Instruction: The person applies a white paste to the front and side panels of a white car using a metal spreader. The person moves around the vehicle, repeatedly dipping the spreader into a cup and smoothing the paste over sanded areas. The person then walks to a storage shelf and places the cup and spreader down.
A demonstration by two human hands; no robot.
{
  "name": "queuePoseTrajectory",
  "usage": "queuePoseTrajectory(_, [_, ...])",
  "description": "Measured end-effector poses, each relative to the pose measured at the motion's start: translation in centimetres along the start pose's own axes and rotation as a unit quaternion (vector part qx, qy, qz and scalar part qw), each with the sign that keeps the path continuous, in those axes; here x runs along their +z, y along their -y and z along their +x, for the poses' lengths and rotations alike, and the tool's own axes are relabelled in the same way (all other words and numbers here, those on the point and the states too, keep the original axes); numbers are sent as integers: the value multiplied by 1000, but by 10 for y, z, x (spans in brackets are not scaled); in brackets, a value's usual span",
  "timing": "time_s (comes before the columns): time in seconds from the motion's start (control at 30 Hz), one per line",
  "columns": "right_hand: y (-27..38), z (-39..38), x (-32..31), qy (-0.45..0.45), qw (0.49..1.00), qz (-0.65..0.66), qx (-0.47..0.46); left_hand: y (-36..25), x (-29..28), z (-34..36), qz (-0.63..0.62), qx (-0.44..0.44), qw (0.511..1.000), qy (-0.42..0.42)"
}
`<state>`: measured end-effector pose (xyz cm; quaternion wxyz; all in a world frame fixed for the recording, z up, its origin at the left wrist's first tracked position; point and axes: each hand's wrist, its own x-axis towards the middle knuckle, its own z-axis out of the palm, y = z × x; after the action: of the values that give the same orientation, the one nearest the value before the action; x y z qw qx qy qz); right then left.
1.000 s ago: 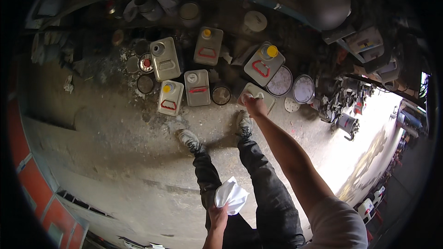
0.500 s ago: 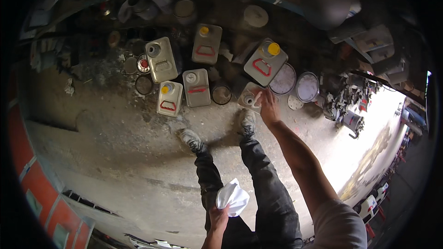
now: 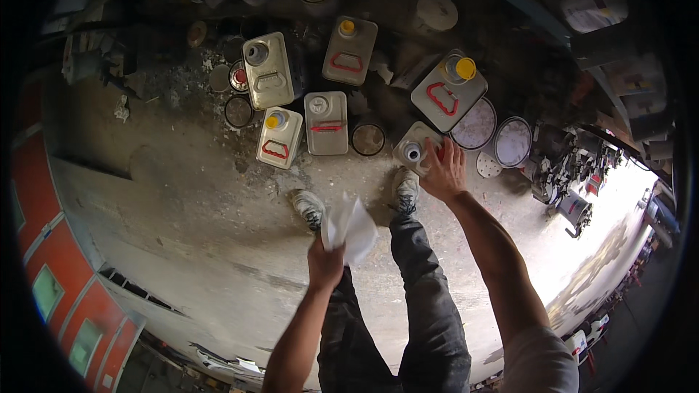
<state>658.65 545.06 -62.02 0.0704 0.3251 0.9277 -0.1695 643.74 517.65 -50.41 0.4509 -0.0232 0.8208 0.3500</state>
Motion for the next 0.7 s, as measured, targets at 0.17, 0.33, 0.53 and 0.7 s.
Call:
queuePoseTrajectory(0.17, [19, -20, -78, 109, 994, -2, 7, -68, 44, 83, -115, 129, 982, 71])
queuePoseTrajectory(0.33, [23, -25, -166, 304, 952, -14, -18, -104, 106, 74, -247, 107, 946, 182])
queuePoseTrajectory(0.53, [22, -11, -208, 482, 875, -25, -39, -102, 130, 42, -251, -8, 909, 334])
queuePoseTrajectory(0.7, [20, 3, -219, 571, 819, -40, -31, -96, 153, 31, -243, -72, 899, 356])
